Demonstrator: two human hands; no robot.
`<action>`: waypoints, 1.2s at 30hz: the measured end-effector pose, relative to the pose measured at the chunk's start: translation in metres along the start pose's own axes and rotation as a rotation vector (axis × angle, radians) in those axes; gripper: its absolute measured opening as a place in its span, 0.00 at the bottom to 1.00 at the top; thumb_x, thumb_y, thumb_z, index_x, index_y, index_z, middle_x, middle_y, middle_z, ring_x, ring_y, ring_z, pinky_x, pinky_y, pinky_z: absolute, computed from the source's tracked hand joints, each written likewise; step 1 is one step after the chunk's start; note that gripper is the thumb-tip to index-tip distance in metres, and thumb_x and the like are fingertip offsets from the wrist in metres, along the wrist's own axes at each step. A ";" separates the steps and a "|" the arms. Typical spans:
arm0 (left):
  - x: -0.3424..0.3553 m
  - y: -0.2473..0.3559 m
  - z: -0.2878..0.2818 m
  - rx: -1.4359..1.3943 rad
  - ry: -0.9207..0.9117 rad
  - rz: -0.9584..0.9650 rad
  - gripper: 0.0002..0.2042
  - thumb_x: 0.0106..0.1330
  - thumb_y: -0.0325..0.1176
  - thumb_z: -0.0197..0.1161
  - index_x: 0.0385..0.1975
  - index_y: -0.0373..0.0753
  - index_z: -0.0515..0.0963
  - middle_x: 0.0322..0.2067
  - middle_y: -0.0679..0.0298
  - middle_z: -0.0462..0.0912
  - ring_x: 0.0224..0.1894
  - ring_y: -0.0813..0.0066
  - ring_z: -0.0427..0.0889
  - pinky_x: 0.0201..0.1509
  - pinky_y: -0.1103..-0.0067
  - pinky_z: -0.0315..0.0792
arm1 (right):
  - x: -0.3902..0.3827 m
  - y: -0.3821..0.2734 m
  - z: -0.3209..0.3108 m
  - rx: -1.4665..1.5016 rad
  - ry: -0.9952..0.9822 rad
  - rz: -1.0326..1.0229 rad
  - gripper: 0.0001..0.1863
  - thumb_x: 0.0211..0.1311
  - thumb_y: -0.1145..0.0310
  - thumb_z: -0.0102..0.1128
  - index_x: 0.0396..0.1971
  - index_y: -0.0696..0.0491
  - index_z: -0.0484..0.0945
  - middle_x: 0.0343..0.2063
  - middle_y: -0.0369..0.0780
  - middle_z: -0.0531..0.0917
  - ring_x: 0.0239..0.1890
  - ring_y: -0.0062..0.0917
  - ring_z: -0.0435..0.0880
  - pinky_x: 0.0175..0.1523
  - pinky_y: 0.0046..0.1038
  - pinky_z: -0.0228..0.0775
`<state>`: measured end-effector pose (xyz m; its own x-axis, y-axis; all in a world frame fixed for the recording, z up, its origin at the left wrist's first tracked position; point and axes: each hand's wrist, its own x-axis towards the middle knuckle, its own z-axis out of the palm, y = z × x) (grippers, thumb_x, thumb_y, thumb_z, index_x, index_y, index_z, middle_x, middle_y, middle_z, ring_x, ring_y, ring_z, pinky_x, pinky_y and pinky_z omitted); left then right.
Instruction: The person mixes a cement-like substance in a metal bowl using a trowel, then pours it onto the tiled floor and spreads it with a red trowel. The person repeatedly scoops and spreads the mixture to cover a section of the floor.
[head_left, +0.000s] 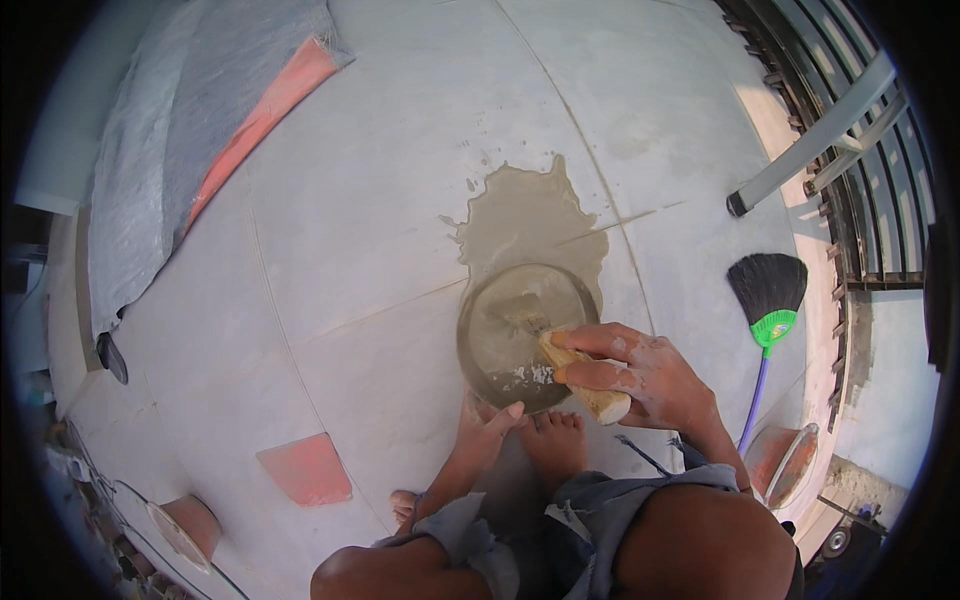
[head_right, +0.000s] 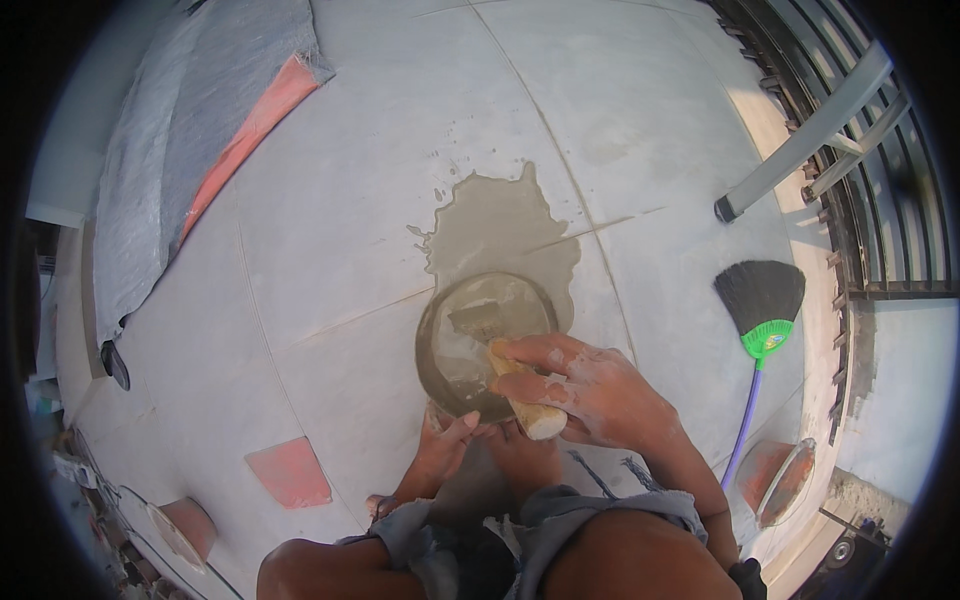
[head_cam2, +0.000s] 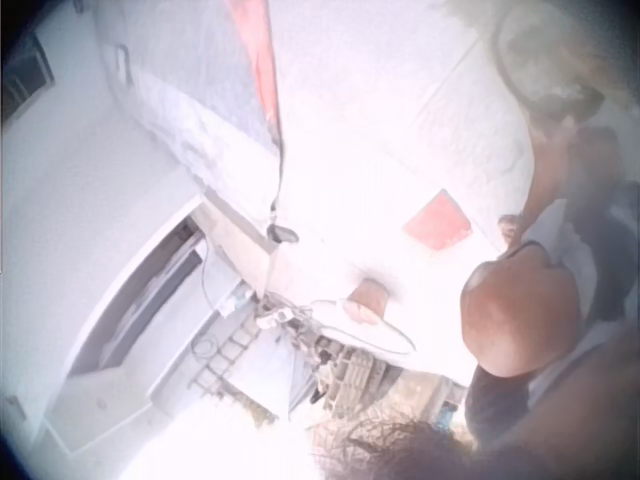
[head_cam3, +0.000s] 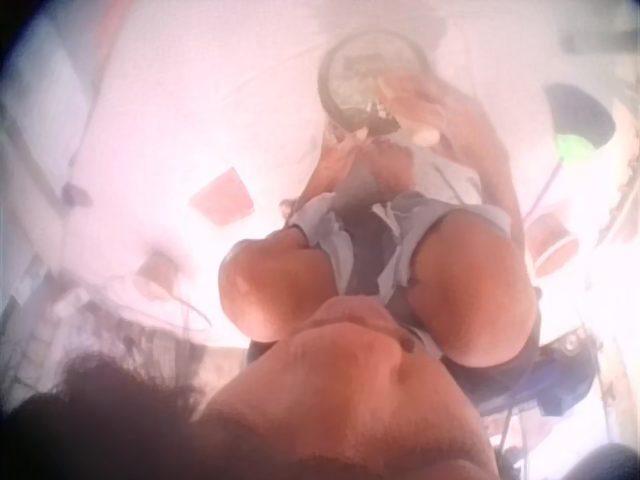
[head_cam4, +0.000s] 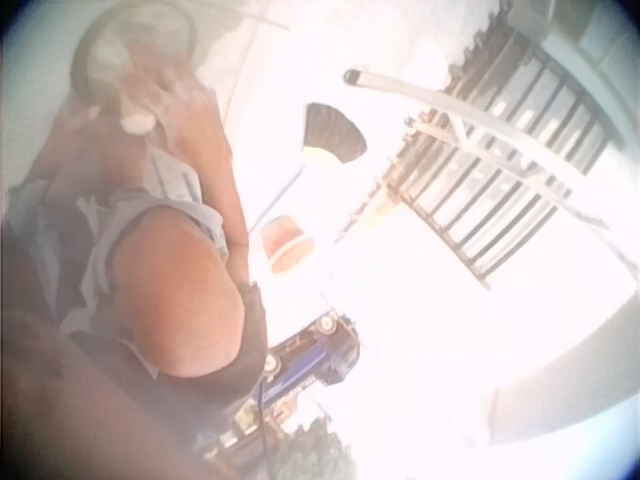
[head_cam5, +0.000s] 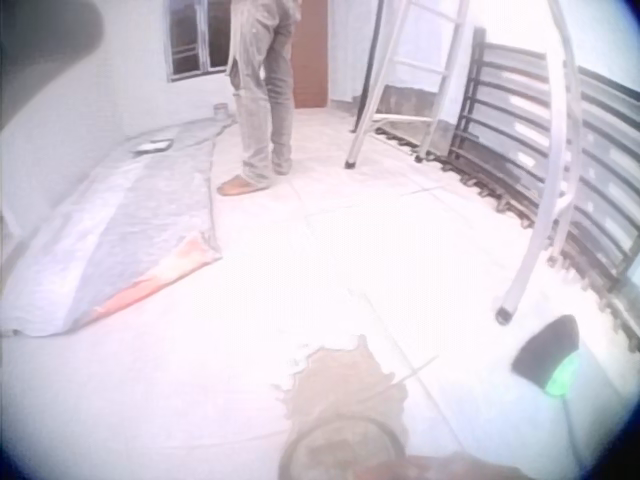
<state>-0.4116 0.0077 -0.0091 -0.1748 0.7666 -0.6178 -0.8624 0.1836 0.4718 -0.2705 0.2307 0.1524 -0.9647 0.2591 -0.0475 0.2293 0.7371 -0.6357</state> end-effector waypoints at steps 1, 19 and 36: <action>-0.001 -0.004 -0.006 0.012 -0.016 0.059 0.38 0.67 0.27 0.73 0.73 0.35 0.57 0.65 0.55 0.72 0.62 0.66 0.79 0.60 0.73 0.79 | -0.003 -0.001 0.001 0.014 0.002 -0.005 0.31 0.52 0.71 0.77 0.58 0.37 0.81 0.68 0.32 0.77 0.63 0.34 0.82 0.49 0.35 0.85; -0.124 -0.011 -0.115 0.017 0.405 0.312 0.39 0.65 0.30 0.73 0.73 0.34 0.59 0.65 0.52 0.72 0.65 0.61 0.75 0.68 0.65 0.72 | 0.030 -0.037 0.124 0.531 -0.008 -0.278 0.30 0.52 0.76 0.78 0.57 0.47 0.82 0.64 0.39 0.81 0.57 0.40 0.85 0.62 0.37 0.81; -0.131 0.017 -0.107 -0.192 0.434 0.475 0.43 0.69 0.33 0.74 0.78 0.37 0.51 0.67 0.54 0.72 0.67 0.64 0.76 0.66 0.68 0.77 | 0.053 -0.060 0.224 0.564 0.201 -0.200 0.26 0.63 0.76 0.75 0.60 0.54 0.76 0.68 0.60 0.71 0.73 0.55 0.71 0.74 0.51 0.68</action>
<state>-0.4540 -0.1554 0.0121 -0.6969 0.4131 -0.5863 -0.7067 -0.2561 0.6595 -0.3645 0.0605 0.0151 -0.9261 0.3028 0.2249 -0.1094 0.3549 -0.9285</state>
